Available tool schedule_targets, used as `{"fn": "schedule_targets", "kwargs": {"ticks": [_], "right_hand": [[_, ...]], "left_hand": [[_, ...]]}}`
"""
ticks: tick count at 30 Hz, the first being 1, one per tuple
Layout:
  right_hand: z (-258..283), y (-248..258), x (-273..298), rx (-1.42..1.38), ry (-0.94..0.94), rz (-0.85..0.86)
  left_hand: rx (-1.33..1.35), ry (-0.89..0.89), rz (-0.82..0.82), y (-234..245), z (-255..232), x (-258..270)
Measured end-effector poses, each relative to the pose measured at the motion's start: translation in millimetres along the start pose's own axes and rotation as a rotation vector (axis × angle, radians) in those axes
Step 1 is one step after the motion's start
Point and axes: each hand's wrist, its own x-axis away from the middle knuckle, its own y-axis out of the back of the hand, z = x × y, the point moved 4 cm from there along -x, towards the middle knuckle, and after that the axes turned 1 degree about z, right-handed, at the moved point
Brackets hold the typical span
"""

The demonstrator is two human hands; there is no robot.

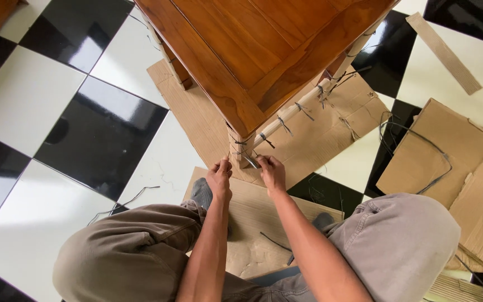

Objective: Wrap the legs of a wooden table with cardboard and secure them with ties.

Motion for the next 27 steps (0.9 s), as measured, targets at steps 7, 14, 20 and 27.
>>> {"fn": "schedule_targets", "kwargs": {"ticks": [7,14,20,27], "right_hand": [[-17.3,-3.9,22.5,0.118,0.058,0.032],[-15.7,-4.3,37.3,0.264,0.027,0.042],[-20.5,-4.9,33.9,0.475,0.033,0.063],[-34.1,-7.4,21.5,0.517,0.029,0.082]], "left_hand": [[-0.011,0.004,0.064,-10.9,5.9,16.6],[-0.023,-0.006,0.126,-13.4,-8.1,33.3],[0.008,0.059,0.135,-12.7,-6.3,31.0],[0.052,0.123,0.144,-13.2,7.8,21.5]]}}
